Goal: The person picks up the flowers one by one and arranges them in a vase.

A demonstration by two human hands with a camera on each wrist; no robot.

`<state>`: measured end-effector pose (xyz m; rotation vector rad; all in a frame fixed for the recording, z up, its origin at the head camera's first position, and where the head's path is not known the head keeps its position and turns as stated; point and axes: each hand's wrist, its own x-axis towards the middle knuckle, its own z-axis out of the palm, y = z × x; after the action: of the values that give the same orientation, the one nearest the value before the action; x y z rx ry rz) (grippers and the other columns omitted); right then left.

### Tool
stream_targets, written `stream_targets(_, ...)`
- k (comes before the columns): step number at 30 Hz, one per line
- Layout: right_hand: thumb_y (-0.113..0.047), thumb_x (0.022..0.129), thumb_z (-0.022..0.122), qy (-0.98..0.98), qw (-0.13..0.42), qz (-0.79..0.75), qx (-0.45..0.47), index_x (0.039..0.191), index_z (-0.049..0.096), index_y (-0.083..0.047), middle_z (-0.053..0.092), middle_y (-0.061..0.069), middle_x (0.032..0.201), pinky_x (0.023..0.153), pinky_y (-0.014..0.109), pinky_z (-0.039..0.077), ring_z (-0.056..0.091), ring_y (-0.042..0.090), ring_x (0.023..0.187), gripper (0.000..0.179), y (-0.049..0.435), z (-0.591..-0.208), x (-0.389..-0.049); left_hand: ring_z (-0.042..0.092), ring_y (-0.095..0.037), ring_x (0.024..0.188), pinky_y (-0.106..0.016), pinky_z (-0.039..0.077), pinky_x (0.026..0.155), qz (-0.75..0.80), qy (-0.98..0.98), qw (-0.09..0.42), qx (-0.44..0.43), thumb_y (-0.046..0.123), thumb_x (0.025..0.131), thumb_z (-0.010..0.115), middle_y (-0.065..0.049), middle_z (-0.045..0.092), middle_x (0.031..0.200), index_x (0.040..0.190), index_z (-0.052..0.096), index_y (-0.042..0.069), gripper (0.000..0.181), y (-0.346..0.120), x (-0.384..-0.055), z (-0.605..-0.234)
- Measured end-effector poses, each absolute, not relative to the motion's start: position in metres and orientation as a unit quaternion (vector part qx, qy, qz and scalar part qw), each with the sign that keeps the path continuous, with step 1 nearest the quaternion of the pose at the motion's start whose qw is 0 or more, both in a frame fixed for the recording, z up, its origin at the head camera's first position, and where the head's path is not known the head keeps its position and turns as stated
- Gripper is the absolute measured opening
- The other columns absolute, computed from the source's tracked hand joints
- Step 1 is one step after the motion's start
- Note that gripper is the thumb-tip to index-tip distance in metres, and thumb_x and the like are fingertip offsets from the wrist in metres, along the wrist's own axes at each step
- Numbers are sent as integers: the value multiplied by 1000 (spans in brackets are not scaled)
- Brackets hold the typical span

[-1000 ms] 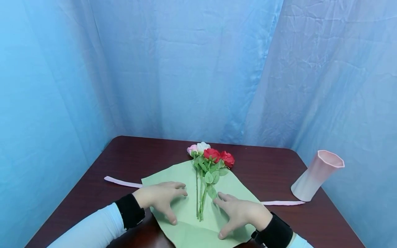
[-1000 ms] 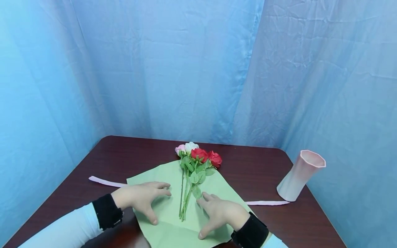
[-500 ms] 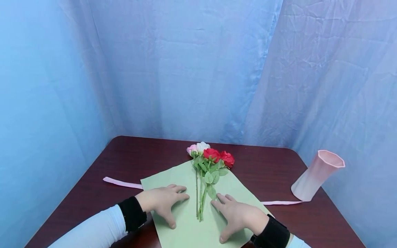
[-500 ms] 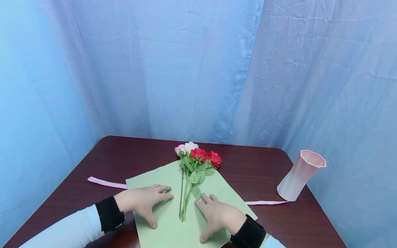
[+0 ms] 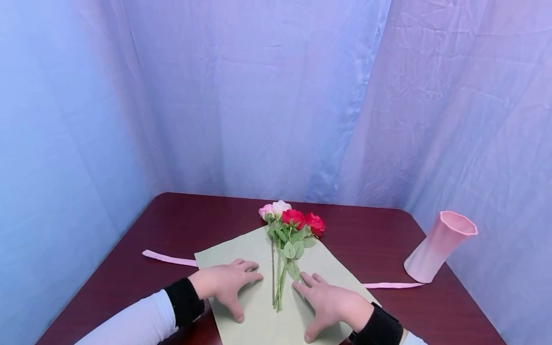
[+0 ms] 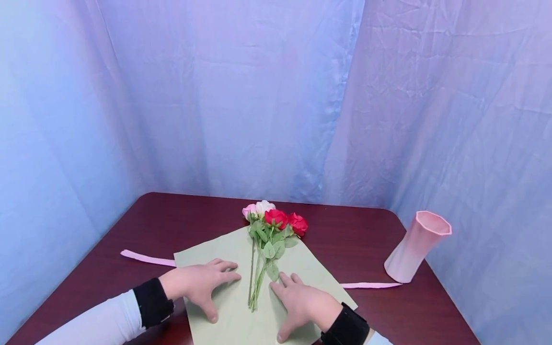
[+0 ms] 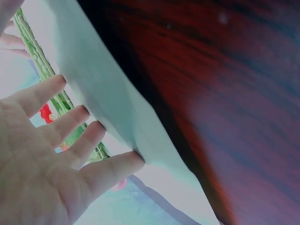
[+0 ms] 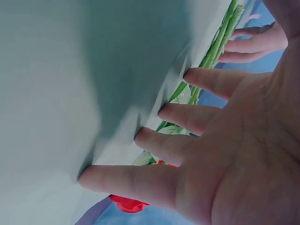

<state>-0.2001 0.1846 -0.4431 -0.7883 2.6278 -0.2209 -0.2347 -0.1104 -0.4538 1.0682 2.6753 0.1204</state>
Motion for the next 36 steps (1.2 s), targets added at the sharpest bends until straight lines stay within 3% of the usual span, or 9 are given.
stream_targets(21,-49,58,95,939,191,-76,-276,154,44,-12,30,21,161,107,59,40,26,48,146,114,184,-445,-202,38,-27,136,-38,48,97,66,919,139,364,49,58,96,-8,39,154,145,53,22,101,-109,-237,-452)
stream_targets(36,-45,55,98,946,163,-75,-270,152,45,-13,32,19,161,105,61,41,29,48,145,115,184,-467,-213,38,-29,137,-42,49,98,72,918,112,373,50,58,94,-9,39,155,148,52,21,103,-112,-246,-479)
